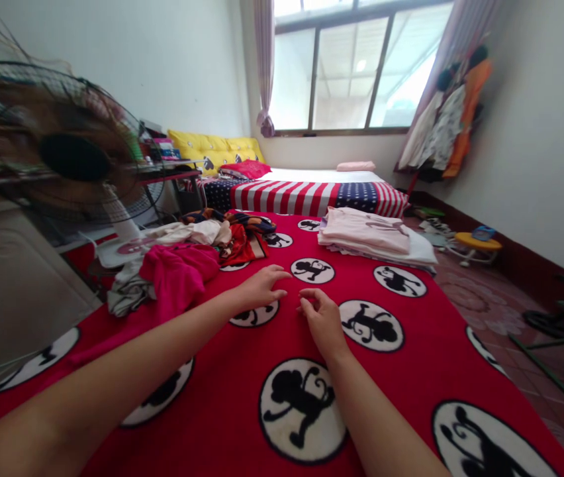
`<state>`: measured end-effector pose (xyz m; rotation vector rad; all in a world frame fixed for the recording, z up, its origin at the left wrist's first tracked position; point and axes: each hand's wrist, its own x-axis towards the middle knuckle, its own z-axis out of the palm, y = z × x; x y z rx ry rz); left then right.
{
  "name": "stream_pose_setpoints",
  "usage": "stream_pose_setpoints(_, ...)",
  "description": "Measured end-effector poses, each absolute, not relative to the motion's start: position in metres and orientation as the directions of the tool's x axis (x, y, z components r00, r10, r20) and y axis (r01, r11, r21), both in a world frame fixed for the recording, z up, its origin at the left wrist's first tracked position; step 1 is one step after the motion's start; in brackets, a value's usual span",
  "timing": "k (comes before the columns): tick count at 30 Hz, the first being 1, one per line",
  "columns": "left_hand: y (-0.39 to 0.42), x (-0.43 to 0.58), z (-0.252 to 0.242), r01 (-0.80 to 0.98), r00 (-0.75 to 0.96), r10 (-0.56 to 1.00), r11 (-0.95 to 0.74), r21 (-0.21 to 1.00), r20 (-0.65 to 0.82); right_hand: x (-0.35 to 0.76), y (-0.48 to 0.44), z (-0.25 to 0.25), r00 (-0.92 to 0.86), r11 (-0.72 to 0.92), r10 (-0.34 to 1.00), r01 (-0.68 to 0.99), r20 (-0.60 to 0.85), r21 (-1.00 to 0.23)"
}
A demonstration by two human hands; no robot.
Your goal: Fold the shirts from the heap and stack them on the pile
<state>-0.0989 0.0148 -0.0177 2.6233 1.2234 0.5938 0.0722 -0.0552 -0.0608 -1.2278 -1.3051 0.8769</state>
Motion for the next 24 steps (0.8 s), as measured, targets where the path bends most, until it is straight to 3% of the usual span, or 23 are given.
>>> stream_pose_setpoints(3, 0.014, -0.153, 0.017, 0.804, 0.526, 0.782, -0.586, 0.106, 0.333, 0.072, -0.054, -0.063, 0.111, 0.196, 0.969, 0.205, 0.222, -0.959)
stream_pose_setpoints(6, 0.014, -0.218, 0.04, 0.959, 0.273, 0.873, -0.279, -0.046, 0.405, 0.072, -0.053, -0.064, 0.107, 0.205, 0.966, 0.248, 0.237, -0.947)
stream_pose_setpoints(11, 0.018, -0.302, 0.039, 0.996, 0.073, 0.908, -0.087, 0.017, 0.413, 0.07, -0.053, -0.065, 0.098, 0.234, 0.954, 0.352, 0.284, -0.906)
stream_pose_setpoints(15, 0.011, -0.314, 0.034, 0.987, 0.15, 0.874, -0.158, -0.02, 0.462, 0.07, -0.052, -0.064, 0.094, 0.248, 0.946, 0.402, 0.309, -0.881)
stream_pose_setpoints(20, -0.011, -0.255, 0.058, 0.972, 0.227, 0.795, -0.225, -0.074, 0.563, 0.069, -0.059, -0.059, 0.089, 0.257, 0.942, 0.431, 0.324, -0.865)
stream_pose_setpoints(24, -0.038, -0.167, 0.08, 0.852, 0.314, 0.716, -0.502, 0.148, 0.624, 0.056, -0.072, -0.052, -0.023, 0.351, 0.934, 0.25, 0.356, -0.903)
